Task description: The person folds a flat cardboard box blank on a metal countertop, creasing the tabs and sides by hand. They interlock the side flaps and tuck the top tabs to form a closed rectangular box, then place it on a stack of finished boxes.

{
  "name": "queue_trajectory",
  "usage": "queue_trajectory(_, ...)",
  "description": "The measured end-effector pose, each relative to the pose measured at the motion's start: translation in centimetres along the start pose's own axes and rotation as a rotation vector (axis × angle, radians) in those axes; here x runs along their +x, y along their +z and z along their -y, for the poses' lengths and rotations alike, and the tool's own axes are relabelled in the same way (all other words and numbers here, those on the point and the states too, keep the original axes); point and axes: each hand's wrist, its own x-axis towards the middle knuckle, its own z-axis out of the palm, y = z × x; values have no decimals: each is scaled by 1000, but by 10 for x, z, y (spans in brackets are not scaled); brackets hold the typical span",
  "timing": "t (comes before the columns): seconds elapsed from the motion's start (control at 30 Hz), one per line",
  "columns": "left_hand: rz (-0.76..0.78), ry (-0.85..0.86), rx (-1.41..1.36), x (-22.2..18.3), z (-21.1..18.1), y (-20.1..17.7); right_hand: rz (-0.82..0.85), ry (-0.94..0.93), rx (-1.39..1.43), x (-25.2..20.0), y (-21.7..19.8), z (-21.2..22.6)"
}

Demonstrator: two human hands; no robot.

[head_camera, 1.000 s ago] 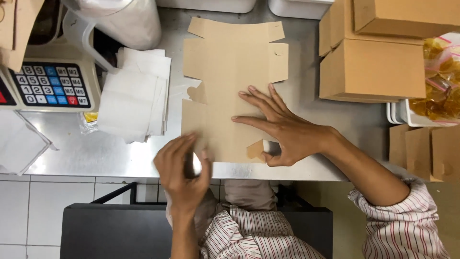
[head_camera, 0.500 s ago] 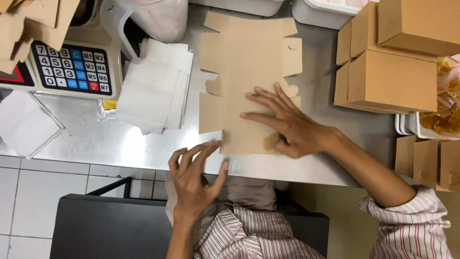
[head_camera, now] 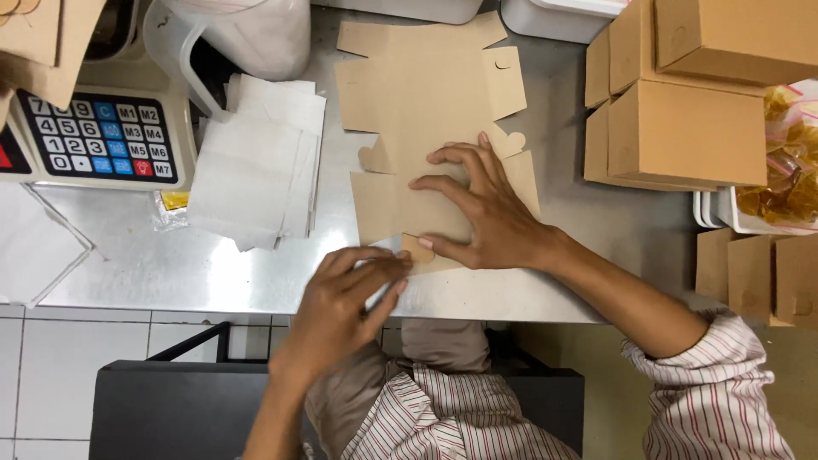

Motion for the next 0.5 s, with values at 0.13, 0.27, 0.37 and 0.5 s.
queue_trajectory(0.13,91,-7,-1,22,15,-14,-19,-11,-37,-1,3,-1)
queue_trajectory(0.27,191,-173,0,45,33,-18,-12,-7,-40,-3,3,-2)
queue_trajectory(0.37,282,-270,13,55,45,-15,-12,-7,-41,-3,4,-4)
queue_trajectory(0.5,337,-316,-17,57,49,-14,-19,-31,-39,-2,3,-3)
